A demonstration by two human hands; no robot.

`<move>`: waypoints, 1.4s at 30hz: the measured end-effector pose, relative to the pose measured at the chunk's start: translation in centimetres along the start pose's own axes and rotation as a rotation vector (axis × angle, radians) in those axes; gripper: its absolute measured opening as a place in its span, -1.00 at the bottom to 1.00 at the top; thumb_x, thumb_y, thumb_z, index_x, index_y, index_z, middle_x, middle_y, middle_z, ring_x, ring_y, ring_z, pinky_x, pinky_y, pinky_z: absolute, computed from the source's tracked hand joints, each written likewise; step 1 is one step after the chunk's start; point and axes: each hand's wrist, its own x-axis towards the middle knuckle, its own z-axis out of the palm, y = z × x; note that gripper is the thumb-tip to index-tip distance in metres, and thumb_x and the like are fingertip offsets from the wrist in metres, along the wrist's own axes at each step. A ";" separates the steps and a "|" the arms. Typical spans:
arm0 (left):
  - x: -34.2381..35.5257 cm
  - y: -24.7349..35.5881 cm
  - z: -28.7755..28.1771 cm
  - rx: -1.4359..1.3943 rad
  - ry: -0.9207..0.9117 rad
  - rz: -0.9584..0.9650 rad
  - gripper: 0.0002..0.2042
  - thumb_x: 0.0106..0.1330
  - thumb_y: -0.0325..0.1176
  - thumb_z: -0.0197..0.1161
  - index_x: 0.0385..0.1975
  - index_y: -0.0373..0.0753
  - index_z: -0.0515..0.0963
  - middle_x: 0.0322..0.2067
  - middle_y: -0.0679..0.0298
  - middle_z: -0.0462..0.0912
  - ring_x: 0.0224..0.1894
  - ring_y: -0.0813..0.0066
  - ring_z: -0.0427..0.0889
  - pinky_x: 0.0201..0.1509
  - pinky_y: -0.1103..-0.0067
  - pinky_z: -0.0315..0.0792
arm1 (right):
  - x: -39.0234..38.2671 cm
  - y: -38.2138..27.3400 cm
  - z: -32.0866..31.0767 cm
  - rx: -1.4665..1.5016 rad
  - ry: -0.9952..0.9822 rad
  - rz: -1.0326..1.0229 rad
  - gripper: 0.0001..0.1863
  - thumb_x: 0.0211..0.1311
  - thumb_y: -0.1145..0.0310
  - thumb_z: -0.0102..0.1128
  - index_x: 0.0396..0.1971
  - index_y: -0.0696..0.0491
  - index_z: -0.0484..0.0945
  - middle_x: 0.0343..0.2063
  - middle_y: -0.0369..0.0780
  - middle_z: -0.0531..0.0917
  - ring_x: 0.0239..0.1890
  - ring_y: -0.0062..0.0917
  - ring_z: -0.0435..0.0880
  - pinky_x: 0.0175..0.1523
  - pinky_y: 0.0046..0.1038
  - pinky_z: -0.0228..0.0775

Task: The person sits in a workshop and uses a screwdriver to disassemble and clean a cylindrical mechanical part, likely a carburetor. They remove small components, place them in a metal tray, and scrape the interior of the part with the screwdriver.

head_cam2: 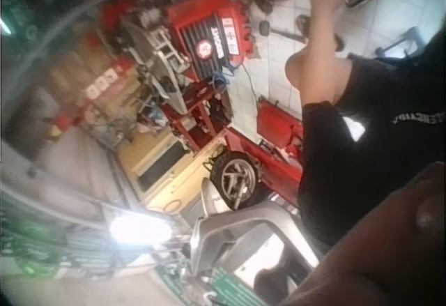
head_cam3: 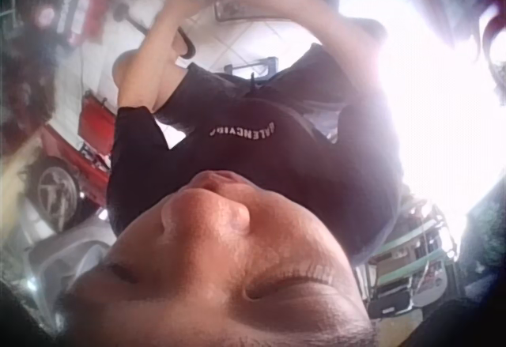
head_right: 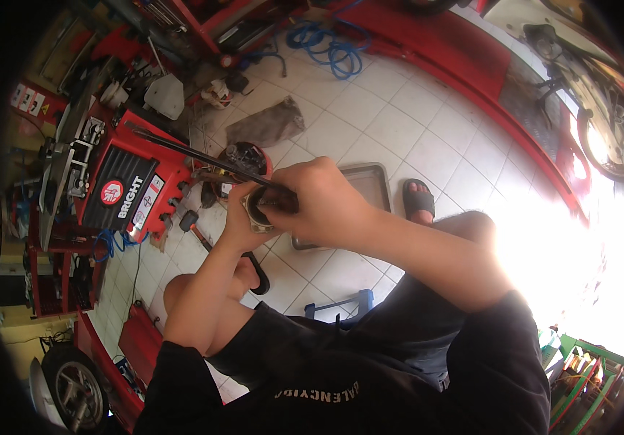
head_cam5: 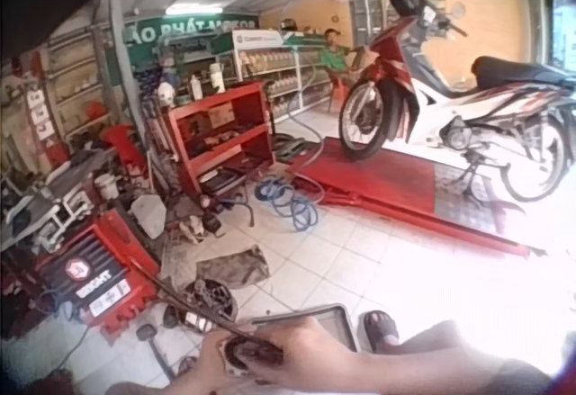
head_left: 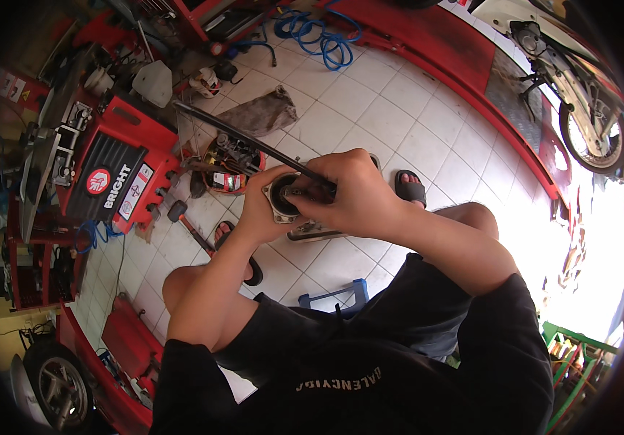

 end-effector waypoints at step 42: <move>-3.1 3.9 -6.5 -0.034 0.210 0.585 -0.47 -0.13 -0.48 0.59 -0.08 -0.34 0.57 -0.19 0.10 0.72 -0.20 0.36 0.73 -0.05 0.51 0.59 | -4.5 18.4 12.2 0.091 -0.495 0.919 -0.61 0.39 0.06 0.28 -0.22 0.13 0.77 -0.39 -0.24 0.75 -0.43 -0.55 0.64 -0.32 -0.43 0.52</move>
